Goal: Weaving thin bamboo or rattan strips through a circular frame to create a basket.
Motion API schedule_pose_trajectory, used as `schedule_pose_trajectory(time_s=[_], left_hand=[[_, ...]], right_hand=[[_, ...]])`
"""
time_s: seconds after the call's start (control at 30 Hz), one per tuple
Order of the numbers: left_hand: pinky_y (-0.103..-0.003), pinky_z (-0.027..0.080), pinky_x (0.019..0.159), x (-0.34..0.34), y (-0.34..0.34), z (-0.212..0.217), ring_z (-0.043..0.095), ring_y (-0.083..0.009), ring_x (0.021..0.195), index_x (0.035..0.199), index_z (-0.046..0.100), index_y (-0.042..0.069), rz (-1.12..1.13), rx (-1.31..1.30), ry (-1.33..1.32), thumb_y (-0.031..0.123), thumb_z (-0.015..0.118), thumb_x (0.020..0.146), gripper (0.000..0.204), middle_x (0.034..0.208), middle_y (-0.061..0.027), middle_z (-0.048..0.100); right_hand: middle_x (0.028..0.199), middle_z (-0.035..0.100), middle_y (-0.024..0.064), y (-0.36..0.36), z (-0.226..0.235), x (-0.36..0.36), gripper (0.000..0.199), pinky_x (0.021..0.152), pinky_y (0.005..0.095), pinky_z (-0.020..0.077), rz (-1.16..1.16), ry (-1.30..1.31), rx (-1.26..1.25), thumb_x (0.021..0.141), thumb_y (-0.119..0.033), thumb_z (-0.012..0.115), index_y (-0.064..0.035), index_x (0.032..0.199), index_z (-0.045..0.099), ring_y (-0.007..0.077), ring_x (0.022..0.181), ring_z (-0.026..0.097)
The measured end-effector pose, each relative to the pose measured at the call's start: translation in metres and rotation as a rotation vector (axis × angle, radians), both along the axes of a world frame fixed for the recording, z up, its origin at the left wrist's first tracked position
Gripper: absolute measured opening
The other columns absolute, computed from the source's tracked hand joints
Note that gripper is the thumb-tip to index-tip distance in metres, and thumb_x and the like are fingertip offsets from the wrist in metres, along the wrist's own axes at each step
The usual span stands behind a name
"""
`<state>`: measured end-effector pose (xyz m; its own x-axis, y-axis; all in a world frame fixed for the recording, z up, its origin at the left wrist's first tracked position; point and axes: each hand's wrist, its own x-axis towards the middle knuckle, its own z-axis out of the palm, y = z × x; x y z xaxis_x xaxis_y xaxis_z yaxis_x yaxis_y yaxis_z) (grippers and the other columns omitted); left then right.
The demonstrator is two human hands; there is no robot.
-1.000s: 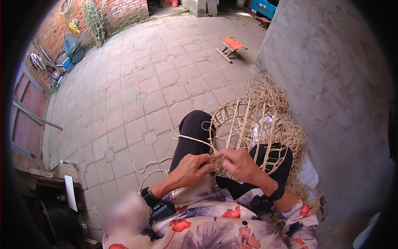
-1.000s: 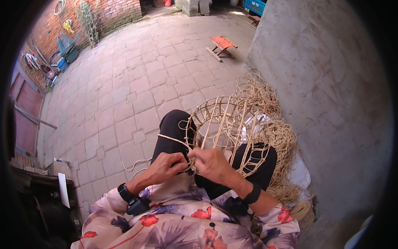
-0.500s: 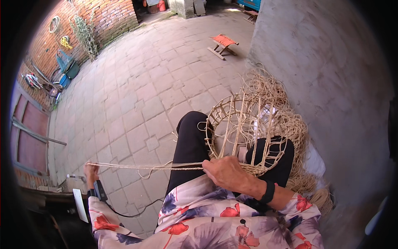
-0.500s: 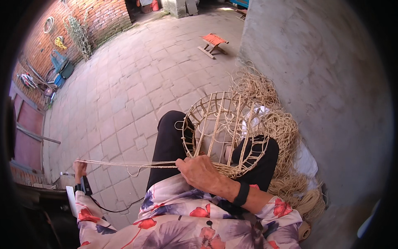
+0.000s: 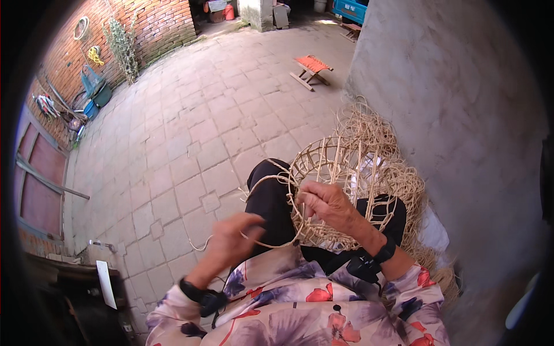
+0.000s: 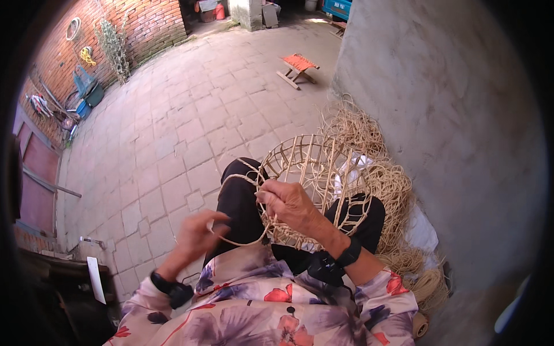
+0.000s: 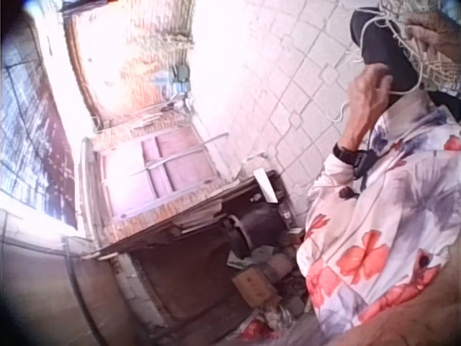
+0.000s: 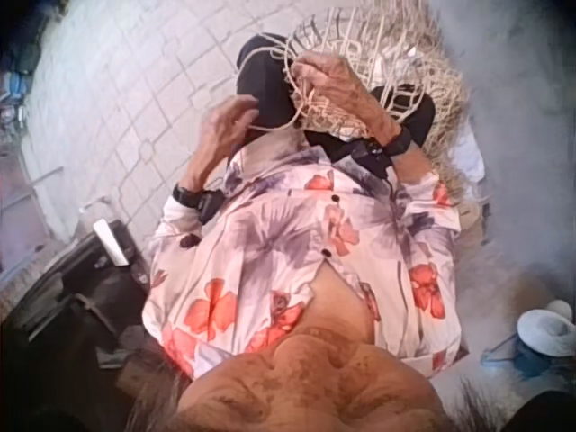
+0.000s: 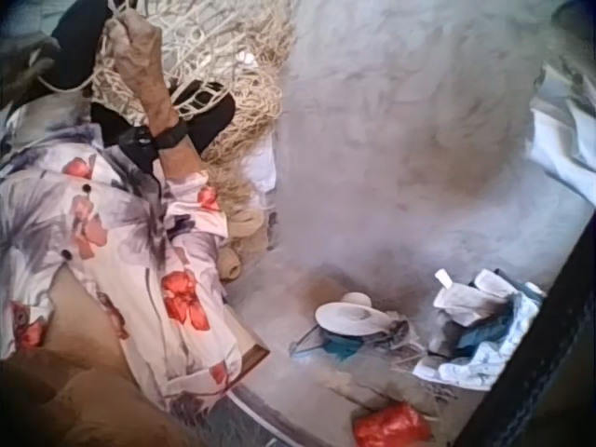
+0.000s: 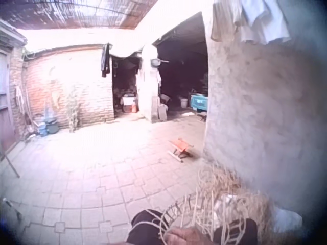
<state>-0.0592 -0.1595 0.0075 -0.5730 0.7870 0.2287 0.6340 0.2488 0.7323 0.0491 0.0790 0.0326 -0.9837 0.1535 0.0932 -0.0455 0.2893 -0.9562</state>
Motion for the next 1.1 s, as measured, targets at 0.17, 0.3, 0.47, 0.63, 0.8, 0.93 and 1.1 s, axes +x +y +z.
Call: schedule_pose_trajectory(time_s=[0.17,0.3,0.47,0.63,0.8,0.93,1.1], left_hand=[[-0.04,0.052,0.064,0.043,0.025,0.003,0.065,-0.0312,0.077,0.108,0.064,0.01,-0.197,-0.275,0.148,0.023,0.067,0.085,0.028,0.091,-0.0102,0.064],[-0.041,0.051,0.063,0.025,0.012,-0.011,0.064,-0.03,0.078,0.099,0.064,0.009,-0.384,-0.286,0.247,0.016,0.062,0.083,0.017,0.086,-0.011,0.062],[-0.044,0.05,0.068,-0.106,-0.09,-0.03,0.061,-0.0356,0.078,0.082,0.063,0.003,0.249,-0.287,0.524,-0.001,0.055,0.078,0.01,0.081,-0.0154,0.061],[-0.041,0.05,0.068,-0.135,-0.105,0.009,0.063,-0.0333,0.078,0.084,0.063,0.004,0.67,-0.262,0.597,-0.005,0.064,0.076,0.012,0.081,-0.0131,0.061],[-0.038,0.053,0.07,-0.031,0.021,0.012,0.065,-0.0287,0.079,0.092,0.065,0.005,-0.06,0.107,0.007,-0.002,0.069,0.08,0.014,0.089,-0.0109,0.063],[-0.036,0.053,0.072,0.002,0.075,-0.015,0.064,-0.0278,0.084,0.093,0.066,0.005,-0.308,0.171,0.124,0.003,0.067,0.082,0.011,0.093,-0.0098,0.063],[-0.036,0.052,0.071,0.004,0.087,-0.026,0.065,-0.0263,0.081,0.091,0.066,0.005,-0.377,0.141,0.102,0.007,0.067,0.083,0.008,0.087,-0.0079,0.064]], right_hand=[[0.066,0.06,-0.0001,0.012,0.005,0.003,0.021,0.048,0.0217,0.0463,-0.037,-0.156,-0.123,0.1,-0.019,0.052,-0.0025,0.092,0.063,0.0059,0.055,0.057],[0.066,0.06,-0.0005,0.011,0.003,-0.003,0.023,0.047,0.0203,0.0455,-0.014,-0.146,-0.201,0.101,-0.021,0.051,-0.0034,0.092,0.063,0.0049,0.056,0.057],[0.071,0.063,-0.001,0.01,0.008,-0.011,0.022,0.052,0.0174,0.0452,0.019,-0.179,-0.307,0.101,-0.024,0.052,-0.0046,0.095,0.062,0.0033,0.059,0.058],[0.069,0.062,-0.0005,0.036,0.002,-0.004,0.023,0.048,0.0179,0.0435,-0.152,-0.111,-0.373,0.101,-0.026,0.051,-0.0061,0.096,0.062,0.004,0.056,0.057],[0.066,0.061,-0.0002,0.047,0.007,0.051,0.025,0.047,0.0179,0.0427,-0.278,-0.152,-0.394,0.101,-0.027,0.052,-0.0064,0.09,0.06,0.004,0.053,0.055],[0.068,0.061,0.0004,0.047,-0.008,0.091,0.026,0.044,0.0171,0.0411,-0.346,-0.243,-0.419,0.101,-0.026,0.051,-0.0047,0.089,0.06,0.0041,0.052,0.054],[0.067,0.06,0.0008,0.047,-0.017,0.106,0.024,0.044,0.0174,0.0421,-0.447,-0.247,-0.493,0.1,-0.025,0.052,-0.0043,0.09,0.06,0.004,0.05,0.053]])
